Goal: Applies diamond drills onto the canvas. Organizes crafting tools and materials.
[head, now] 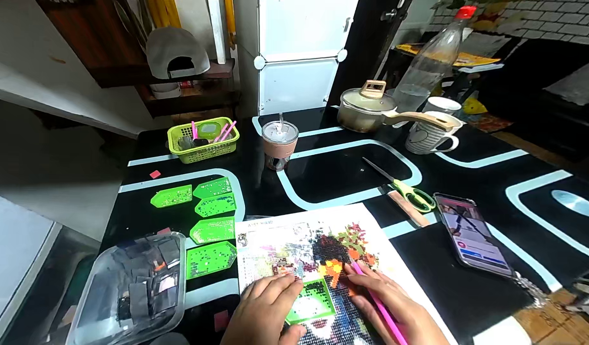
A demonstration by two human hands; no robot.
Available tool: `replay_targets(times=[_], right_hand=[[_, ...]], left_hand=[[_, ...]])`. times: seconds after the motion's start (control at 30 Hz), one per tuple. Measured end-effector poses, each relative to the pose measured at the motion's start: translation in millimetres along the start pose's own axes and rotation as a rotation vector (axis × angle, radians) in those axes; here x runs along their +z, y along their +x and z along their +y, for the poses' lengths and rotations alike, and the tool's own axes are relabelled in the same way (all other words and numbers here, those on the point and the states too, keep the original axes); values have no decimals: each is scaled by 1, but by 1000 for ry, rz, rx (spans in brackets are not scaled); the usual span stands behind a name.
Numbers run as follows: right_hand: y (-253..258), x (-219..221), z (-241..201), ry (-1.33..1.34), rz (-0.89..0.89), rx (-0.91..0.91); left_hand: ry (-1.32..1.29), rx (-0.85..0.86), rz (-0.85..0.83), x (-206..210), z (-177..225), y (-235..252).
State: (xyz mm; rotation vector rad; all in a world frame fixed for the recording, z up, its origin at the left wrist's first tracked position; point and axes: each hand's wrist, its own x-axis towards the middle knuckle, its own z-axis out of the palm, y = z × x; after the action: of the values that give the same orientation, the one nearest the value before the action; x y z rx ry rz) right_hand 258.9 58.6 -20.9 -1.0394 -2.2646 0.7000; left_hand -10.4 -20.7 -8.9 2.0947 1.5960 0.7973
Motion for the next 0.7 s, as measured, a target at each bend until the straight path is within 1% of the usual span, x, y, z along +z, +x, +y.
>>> replay_targets(times=[0.07,0.13,0.2,0.27,0.33,0.4,0.47,0.57,0.7], right_hand=[[2,0,5,124,68,-23],[12,2,4,298,185,-44],[26,9,-3,476,272,-14],[40,17,-9,623,268,20],[47,27,-16,705,203,63],[49,36,-18,694,132,29],[50,40,-16,632,74,-52],[49,42,-15,543,40,-125],[48,43,-14,475,34,-144]], left_hand=[[-17,-5,11,0,1,-1],[-20,-14,45,0,-2,-2],[-31,-12,63,1,-7,-1],[-51,-10,40,0,-11,0],[-51,-17,-1,-4,-13,1],[-51,-11,-20,-4,-15,1],[-62,0,-13,-1,-16,0],[-88,-17,-7,-1,-16,-1],[-105,-35,-4,-2,-15,-1]])
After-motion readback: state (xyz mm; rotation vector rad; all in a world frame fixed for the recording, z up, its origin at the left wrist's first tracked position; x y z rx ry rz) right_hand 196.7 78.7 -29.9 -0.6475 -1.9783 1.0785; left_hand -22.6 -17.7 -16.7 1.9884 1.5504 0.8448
